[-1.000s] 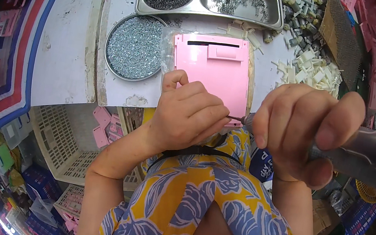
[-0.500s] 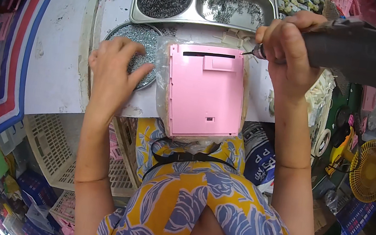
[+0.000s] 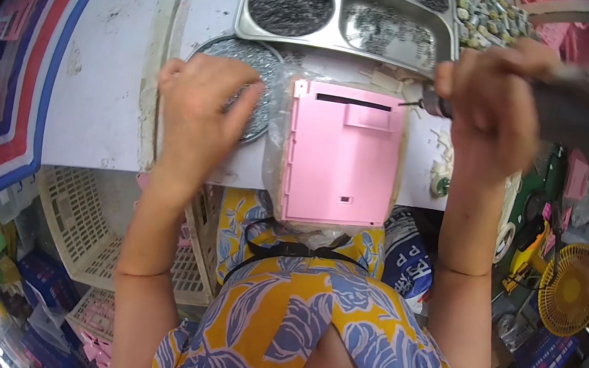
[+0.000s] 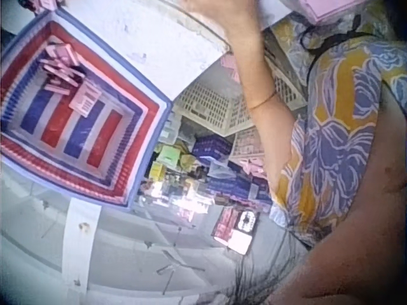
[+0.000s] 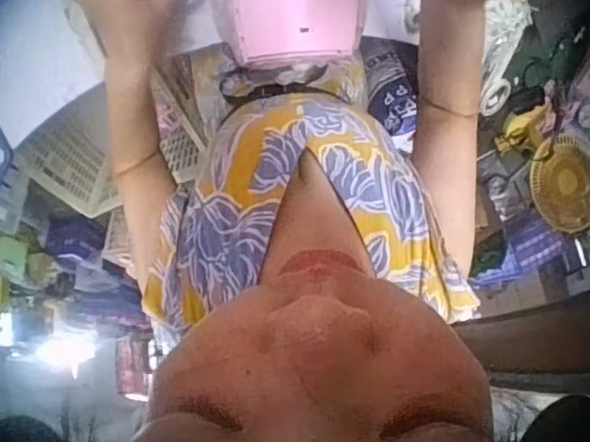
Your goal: Soldering wires and assembling internal components of a pink electronic toy, then securing the casing with an electric screwdriver.
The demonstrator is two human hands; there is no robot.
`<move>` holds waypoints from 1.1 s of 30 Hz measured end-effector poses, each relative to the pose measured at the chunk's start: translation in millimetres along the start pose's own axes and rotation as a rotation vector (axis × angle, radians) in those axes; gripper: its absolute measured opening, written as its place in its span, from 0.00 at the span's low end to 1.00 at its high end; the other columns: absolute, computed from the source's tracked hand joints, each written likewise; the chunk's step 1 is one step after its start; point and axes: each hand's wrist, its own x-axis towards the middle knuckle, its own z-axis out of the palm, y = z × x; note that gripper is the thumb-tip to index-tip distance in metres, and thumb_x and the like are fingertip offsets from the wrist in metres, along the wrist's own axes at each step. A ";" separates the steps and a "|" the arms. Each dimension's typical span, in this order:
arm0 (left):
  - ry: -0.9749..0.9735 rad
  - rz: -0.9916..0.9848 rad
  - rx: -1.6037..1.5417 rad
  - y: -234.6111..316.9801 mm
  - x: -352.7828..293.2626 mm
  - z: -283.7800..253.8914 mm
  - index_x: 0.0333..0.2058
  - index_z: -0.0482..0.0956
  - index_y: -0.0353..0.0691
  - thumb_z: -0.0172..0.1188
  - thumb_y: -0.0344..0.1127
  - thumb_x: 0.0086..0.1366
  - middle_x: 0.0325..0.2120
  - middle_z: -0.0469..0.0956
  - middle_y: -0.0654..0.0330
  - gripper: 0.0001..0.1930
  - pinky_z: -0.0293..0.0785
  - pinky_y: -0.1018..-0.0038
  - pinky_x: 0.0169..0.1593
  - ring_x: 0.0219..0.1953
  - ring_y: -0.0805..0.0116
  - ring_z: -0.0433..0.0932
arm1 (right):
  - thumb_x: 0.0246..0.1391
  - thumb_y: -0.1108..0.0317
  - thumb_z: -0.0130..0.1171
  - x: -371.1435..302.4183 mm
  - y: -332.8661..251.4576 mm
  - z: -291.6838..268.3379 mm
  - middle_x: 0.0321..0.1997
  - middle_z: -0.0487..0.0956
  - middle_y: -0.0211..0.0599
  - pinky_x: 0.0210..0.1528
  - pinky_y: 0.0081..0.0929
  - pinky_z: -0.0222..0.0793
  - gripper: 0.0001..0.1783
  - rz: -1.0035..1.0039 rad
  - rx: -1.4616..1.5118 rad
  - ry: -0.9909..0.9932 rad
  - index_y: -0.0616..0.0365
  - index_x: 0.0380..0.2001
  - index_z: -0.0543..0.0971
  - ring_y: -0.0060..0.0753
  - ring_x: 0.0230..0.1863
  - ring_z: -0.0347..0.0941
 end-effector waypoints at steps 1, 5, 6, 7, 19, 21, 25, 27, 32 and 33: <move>-0.014 0.027 -0.096 11.2 0.2 -1.3 0.35 0.85 0.45 0.67 0.29 0.59 0.35 0.85 0.65 0.05 0.61 0.66 0.47 0.38 0.66 0.80 | 0.69 0.61 0.54 1.0 -13.9 18.4 0.19 0.63 0.19 0.33 0.29 0.68 0.11 0.012 0.013 -0.052 0.51 0.50 0.73 0.20 0.23 0.61; -0.068 -0.002 -0.475 48.1 -8.6 2.3 0.32 0.85 0.47 0.70 0.29 0.57 0.29 0.84 0.67 0.05 0.58 0.66 0.45 0.30 0.70 0.78 | 0.70 0.53 0.56 8.6 -18.6 50.0 0.19 0.64 0.18 0.33 0.26 0.69 0.15 0.008 0.082 -0.315 0.45 0.51 0.69 0.19 0.23 0.62; -0.085 -0.024 -0.518 51.5 -12.0 2.2 0.32 0.85 0.47 0.71 0.29 0.57 0.28 0.84 0.68 0.06 0.58 0.67 0.45 0.29 0.70 0.78 | 0.69 0.52 0.57 8.6 -11.9 56.4 0.19 0.65 0.18 0.32 0.25 0.68 0.15 -0.013 0.113 -0.330 0.45 0.50 0.69 0.19 0.22 0.62; -0.050 -0.011 -0.507 51.8 -13.8 4.1 0.31 0.84 0.47 0.71 0.29 0.56 0.26 0.83 0.69 0.06 0.58 0.67 0.44 0.28 0.71 0.77 | 0.68 0.51 0.58 8.2 -5.2 62.7 0.19 0.66 0.19 0.30 0.24 0.67 0.16 -0.034 0.143 -0.343 0.44 0.50 0.68 0.19 0.21 0.62; 0.058 0.059 -0.311 43.2 -21.2 7.6 0.28 0.81 0.48 0.72 0.32 0.55 0.25 0.80 0.69 0.07 0.59 0.65 0.45 0.28 0.70 0.75 | 0.64 0.56 0.64 3.9 -9.5 121.1 0.19 0.65 0.21 0.26 0.27 0.64 0.16 0.177 -0.065 -0.079 0.46 0.46 0.68 0.22 0.19 0.60; 0.099 0.046 -0.399 38.3 -21.9 9.0 0.27 0.81 0.47 0.72 0.32 0.56 0.23 0.78 0.69 0.06 0.60 0.65 0.45 0.27 0.69 0.74 | 0.66 0.60 0.61 10.0 -3.0 105.2 0.18 0.64 0.22 0.28 0.29 0.65 0.13 0.154 0.047 -0.178 0.46 0.46 0.69 0.22 0.19 0.60; 0.168 -0.110 -0.369 14.5 -20.9 10.0 0.25 0.80 0.45 0.72 0.33 0.58 0.20 0.76 0.67 0.08 0.61 0.66 0.42 0.24 0.66 0.73 | 0.68 0.69 0.48 21.6 34.1 70.1 0.18 0.61 0.23 0.34 0.34 0.66 0.08 0.027 -0.001 -0.178 0.49 0.48 0.71 0.22 0.20 0.57; 0.133 -0.191 -0.364 8.6 -24.3 2.5 0.24 0.78 0.44 0.71 0.33 0.58 0.19 0.76 0.67 0.09 0.61 0.66 0.41 0.23 0.65 0.72 | 0.66 0.71 0.51 28.4 56.3 68.0 0.18 0.62 0.25 0.31 0.34 0.65 0.08 -0.009 -0.005 -0.176 0.51 0.47 0.70 0.22 0.19 0.58; 0.031 -0.188 -0.418 2.5 -34.4 5.7 0.22 0.75 0.44 0.70 0.33 0.57 0.19 0.75 0.65 0.11 0.60 0.66 0.39 0.24 0.64 0.72 | 0.64 0.75 0.54 23.6 70.4 74.6 0.19 0.65 0.28 0.25 0.30 0.61 0.07 0.025 -0.027 -0.160 0.54 0.41 0.67 0.22 0.17 0.57; 0.045 -0.189 -0.421 4.3 -32.1 6.3 0.22 0.75 0.45 0.70 0.33 0.57 0.20 0.75 0.65 0.11 0.60 0.66 0.39 0.25 0.64 0.73 | 0.64 0.75 0.54 21.9 72.9 78.8 0.18 0.65 0.29 0.23 0.29 0.60 0.08 0.023 -0.053 -0.164 0.54 0.40 0.66 0.22 0.16 0.57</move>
